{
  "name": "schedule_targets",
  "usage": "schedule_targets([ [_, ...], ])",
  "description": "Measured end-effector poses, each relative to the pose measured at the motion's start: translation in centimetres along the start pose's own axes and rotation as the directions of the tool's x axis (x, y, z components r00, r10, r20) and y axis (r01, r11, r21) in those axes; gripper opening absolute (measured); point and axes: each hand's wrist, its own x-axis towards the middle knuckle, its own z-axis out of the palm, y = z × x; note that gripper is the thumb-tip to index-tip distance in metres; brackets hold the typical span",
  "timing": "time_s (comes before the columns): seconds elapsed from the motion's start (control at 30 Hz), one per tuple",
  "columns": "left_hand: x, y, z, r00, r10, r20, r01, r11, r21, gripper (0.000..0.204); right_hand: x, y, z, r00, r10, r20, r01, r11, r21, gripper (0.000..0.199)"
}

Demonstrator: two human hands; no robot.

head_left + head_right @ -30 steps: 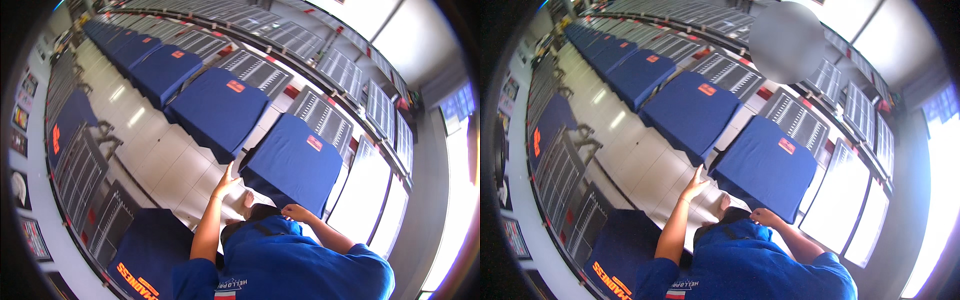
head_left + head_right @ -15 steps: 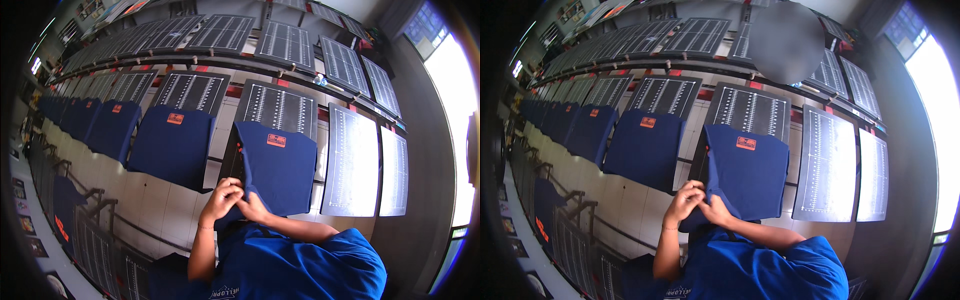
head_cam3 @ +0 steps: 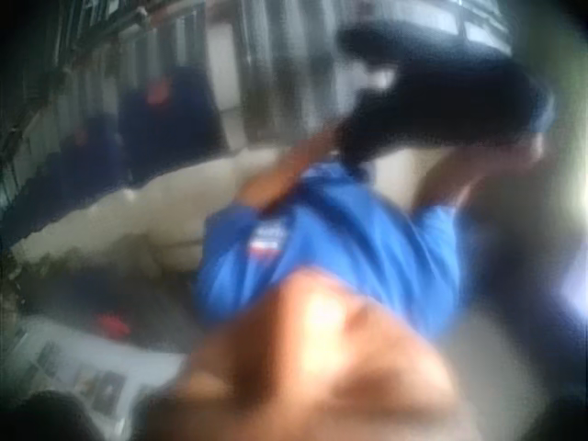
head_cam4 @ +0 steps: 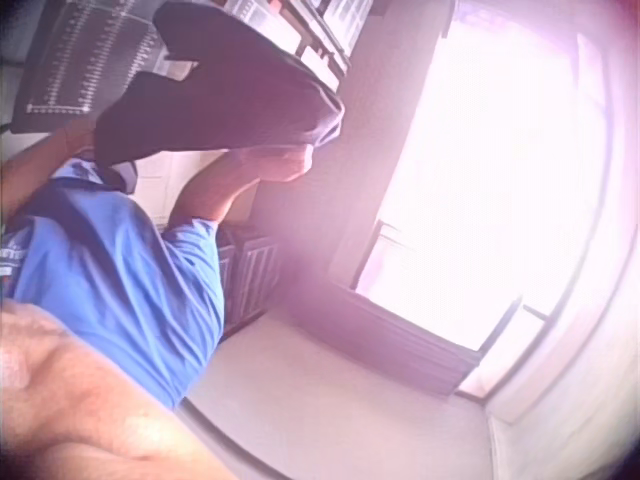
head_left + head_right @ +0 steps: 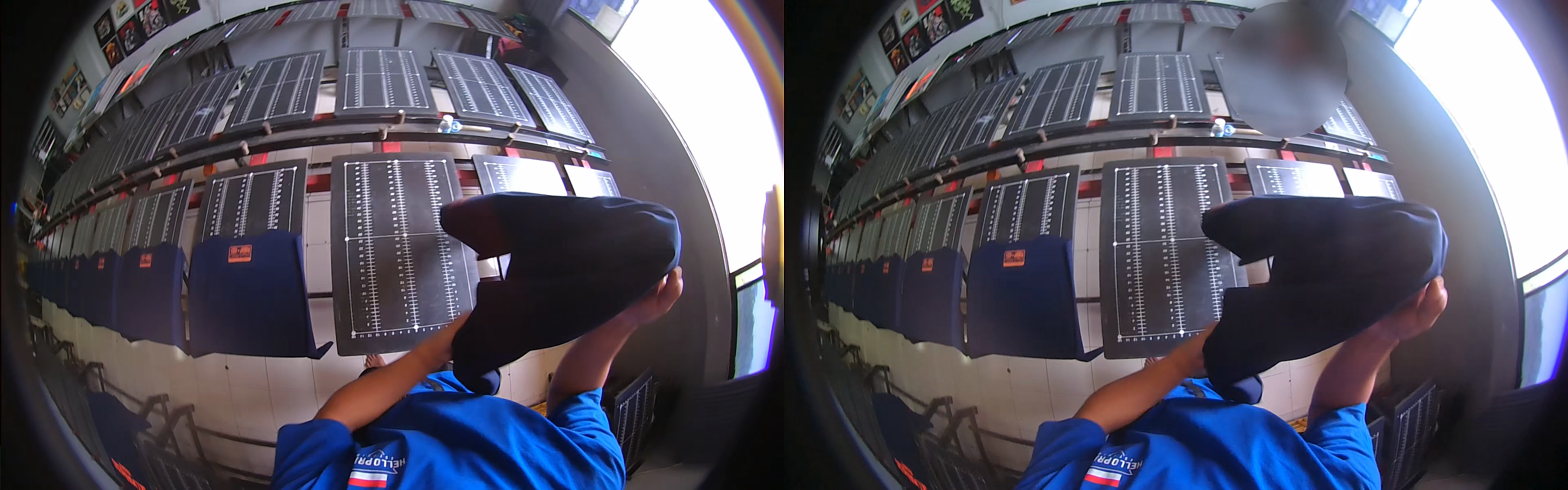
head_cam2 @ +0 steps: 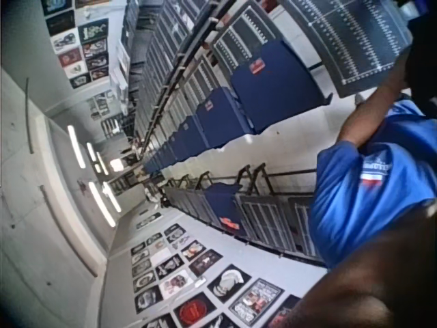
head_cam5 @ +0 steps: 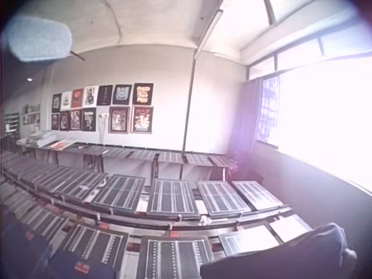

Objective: The person picks up dark blue t-shirts and pulls them onto flat printing boards, smoothing the fabric by hand to ensure they are properly aligned and wrinkle-free.

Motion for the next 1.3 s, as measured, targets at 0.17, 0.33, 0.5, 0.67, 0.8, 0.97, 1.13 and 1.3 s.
schedule_targets([
  [0.17, -9.6, 13.1, 4.5, 0.753, 0.657, -0.028, -0.576, 0.679, 0.455, 0.039, 0.0, -3.5, -9.9, 0.989, 0.03, 0.145, -0.058, 0.98, 0.192, 0.044],
  [0.33, -9.2, 18.9, 14.4, 0.528, 0.834, 0.16, -0.738, 0.357, 0.572, 0.037, 4.7, -3.0, -11.0, 0.992, 0.07, -0.107, -0.069, 0.998, 0.013, 0.037],
  [0.5, -2.2, 26.0, 11.2, 0.578, 0.809, -0.106, -0.578, 0.497, 0.647, 0.039, 12.1, 4.3, -11.1, 0.826, 0.554, -0.106, -0.527, 0.825, 0.204, 0.032],
  [0.67, 4.8, 30.6, 9.4, 0.315, 0.916, -0.247, -0.541, 0.387, 0.746, 0.017, 19.4, 9.7, -13.9, 0.758, 0.65, -0.06, -0.636, 0.755, 0.158, 0.021],
  [0.8, 3.4, 29.9, 15.3, 0.38, 0.925, -0.015, -0.673, 0.287, 0.682, 0.022, 21.0, 5.1, -15.0, 0.857, 0.511, 0.07, -0.515, 0.84, 0.169, 0.024],
  [0.97, -2.3, 16.7, 17.2, 0.135, 0.99, 0.04, -0.233, -0.008, 0.973, 0.029, 13.2, 0.7, -18.3, 0.837, 0.457, 0.301, -0.495, 0.867, 0.06, 0.038],
  [1.13, -5.7, 2.0, 9.2, 0.251, 0.945, -0.212, -0.117, 0.247, 0.962, 0.028, 3.0, 8.3, -28.7, 0.636, 0.771, -0.012, -0.769, 0.633, -0.083, 0.059],
  [1.3, -6.4, -5.5, -5.9, 0.244, 0.817, -0.523, 0.075, 0.522, 0.85, 0.037, -5.1, 16.8, -31.8, 0.441, 0.88, -0.177, -0.896, 0.442, -0.032, 0.032],
])
